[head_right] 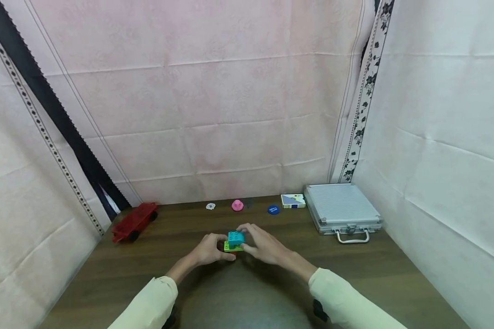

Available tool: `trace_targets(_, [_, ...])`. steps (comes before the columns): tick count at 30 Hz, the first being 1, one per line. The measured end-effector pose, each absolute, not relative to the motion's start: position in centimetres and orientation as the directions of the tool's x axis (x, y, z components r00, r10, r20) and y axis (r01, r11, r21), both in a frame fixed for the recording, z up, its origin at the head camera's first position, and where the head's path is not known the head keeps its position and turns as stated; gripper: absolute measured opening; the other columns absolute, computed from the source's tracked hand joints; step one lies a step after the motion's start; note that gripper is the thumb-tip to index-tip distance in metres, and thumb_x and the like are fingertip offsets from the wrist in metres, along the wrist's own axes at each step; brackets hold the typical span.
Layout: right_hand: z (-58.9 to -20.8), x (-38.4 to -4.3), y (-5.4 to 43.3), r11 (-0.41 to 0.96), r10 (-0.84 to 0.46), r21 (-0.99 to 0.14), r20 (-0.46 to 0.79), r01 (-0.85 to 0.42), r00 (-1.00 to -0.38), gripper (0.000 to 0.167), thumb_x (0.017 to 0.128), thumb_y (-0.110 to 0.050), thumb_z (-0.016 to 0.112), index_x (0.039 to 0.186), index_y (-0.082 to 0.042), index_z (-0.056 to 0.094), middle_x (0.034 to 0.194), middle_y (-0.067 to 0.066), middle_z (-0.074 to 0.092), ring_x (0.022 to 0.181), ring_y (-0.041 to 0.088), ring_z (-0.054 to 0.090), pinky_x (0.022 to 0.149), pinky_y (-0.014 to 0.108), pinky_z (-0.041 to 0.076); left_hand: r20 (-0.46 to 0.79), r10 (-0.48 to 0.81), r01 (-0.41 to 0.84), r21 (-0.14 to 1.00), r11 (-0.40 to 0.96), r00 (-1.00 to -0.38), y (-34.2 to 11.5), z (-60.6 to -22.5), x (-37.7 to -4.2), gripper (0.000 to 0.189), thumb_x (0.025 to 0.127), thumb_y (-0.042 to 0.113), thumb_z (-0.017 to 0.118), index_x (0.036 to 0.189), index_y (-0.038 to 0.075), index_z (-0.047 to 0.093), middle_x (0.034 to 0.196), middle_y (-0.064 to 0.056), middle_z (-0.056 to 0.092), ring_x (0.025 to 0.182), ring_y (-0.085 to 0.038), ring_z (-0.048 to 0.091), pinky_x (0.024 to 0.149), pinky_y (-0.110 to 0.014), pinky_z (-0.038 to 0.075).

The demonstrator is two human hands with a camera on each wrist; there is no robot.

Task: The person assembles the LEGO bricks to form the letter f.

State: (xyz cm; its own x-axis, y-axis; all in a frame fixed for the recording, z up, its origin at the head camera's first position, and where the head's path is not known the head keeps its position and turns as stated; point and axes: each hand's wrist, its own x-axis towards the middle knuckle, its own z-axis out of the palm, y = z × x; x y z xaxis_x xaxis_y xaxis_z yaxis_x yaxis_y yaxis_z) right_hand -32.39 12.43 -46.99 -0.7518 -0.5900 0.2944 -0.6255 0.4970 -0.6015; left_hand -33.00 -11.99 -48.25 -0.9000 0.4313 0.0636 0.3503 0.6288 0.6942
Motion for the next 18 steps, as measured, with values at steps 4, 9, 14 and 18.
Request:
trace_targets(4, [-47.4, -32.5, 12.7, 0.443, -0.604, -0.655, 0.287, -0.613, -0.743, 0.037, 0.105, -0.017, 0.064, 0.139, -0.022, 0.05, 0.128, -0.005, 0.062, 0.115, 0.013, 0.065, 0.095, 0.032, 0.054, 0.076, 0.425, 0.356, 0.689, 0.631, -0.902, -12.0, -48.4, -32.8, 0.051, 0.083, 0.026, 0.09, 0.122, 0.0, 0.07, 0.101, -0.004, 0.07, 0.082, -0.014, 0.061, 0.071, -0.031, 0.054])
trace_targets(9, [-47.6, -32.6, 12.8, 0.413, -0.595, -0.683, 0.299, -0.602, -0.747, 0.035, 0.106, -0.019, 0.062, 0.139, -0.023, 0.052, 0.126, -0.006, 0.063, 0.114, 0.012, 0.064, 0.096, 0.031, 0.053, 0.068, 0.429, 0.353, 0.691, 0.63, -0.901, -11.8, -48.4, -32.6, 0.053, 0.085, 0.029, 0.088, 0.124, -0.001, 0.069, 0.103, -0.005, 0.069, 0.083, -0.015, 0.061, 0.072, -0.032, 0.054])
trace_targets(14, [-47.7, -32.8, 12.9, 0.401, -0.58, -0.691, 0.316, -0.601, -0.751, 0.034, 0.107, -0.021, 0.061, 0.139, -0.02, 0.053, 0.125, -0.003, 0.065, 0.114, 0.015, 0.065, 0.097, 0.033, 0.053, 0.074, 0.451, 0.369, 0.699, 0.612, -0.889, -11.8, -48.1, -32.1, 0.056, 0.088, 0.031, 0.086, 0.129, -0.001, 0.066, 0.106, -0.005, 0.068, 0.088, -0.016, 0.06, 0.077, -0.034, 0.053])
trace_targets(18, [-47.8, -33.2, 13.0, 0.39, -0.559, -0.681, 0.359, -0.62, -0.747, 0.033, 0.107, -0.017, 0.061, 0.139, -0.014, 0.055, 0.121, 0.002, 0.068, 0.109, 0.019, 0.066, 0.095, 0.034, 0.054, 0.116, 0.463, 0.392, 0.729, 0.561, -0.879, -11.9, -47.9, -31.8, 0.057, 0.09, 0.03, 0.084, 0.134, 0.001, 0.062, 0.112, -0.007, 0.071, 0.096, -0.02, 0.064, 0.084, -0.039, 0.055])
